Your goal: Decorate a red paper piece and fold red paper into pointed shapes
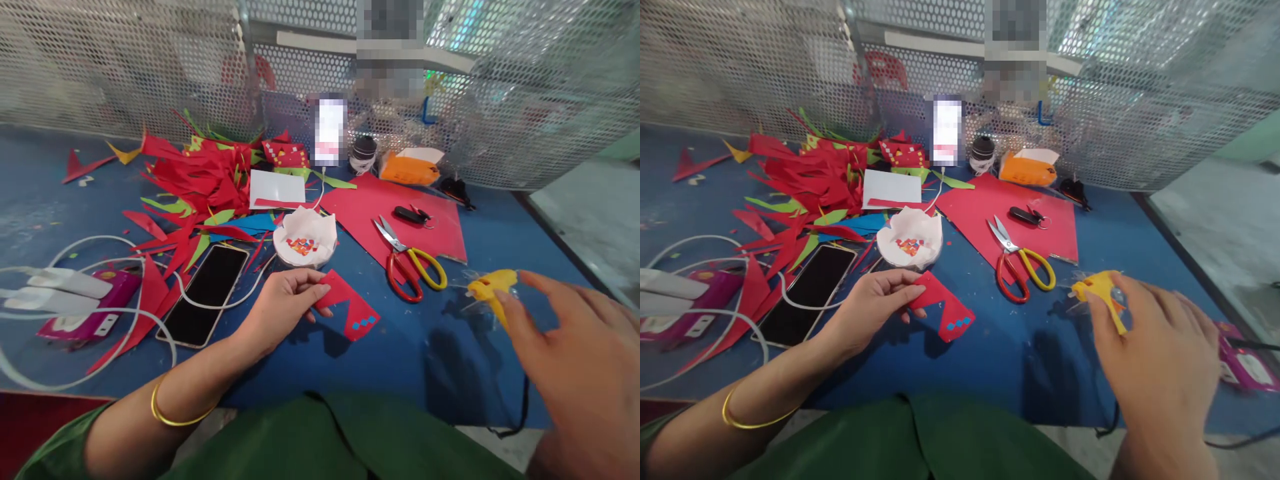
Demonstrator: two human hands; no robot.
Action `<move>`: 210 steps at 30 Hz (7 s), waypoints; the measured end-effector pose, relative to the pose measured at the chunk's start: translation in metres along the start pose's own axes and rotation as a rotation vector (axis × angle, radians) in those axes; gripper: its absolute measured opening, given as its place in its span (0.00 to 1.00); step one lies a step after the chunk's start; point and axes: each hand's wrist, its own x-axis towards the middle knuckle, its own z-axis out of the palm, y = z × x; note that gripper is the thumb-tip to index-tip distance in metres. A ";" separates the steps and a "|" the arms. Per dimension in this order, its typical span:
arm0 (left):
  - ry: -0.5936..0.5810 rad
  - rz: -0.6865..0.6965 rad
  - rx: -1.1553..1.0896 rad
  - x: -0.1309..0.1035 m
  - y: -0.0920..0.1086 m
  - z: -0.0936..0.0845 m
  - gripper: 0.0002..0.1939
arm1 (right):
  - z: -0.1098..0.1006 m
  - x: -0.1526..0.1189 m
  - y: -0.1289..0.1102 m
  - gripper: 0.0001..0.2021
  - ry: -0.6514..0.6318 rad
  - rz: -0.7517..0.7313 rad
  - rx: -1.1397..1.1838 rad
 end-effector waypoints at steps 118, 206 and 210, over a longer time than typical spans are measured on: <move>-0.011 -0.028 -0.020 0.028 -0.019 0.024 0.15 | 0.033 0.039 -0.119 0.05 -0.813 0.202 1.283; 0.057 -0.035 0.047 0.020 -0.016 0.025 0.12 | 0.030 0.023 -0.137 0.06 -0.523 0.211 1.232; 0.048 -0.024 0.046 0.020 -0.018 0.025 0.13 | 0.031 0.021 -0.138 0.06 -0.482 0.177 1.201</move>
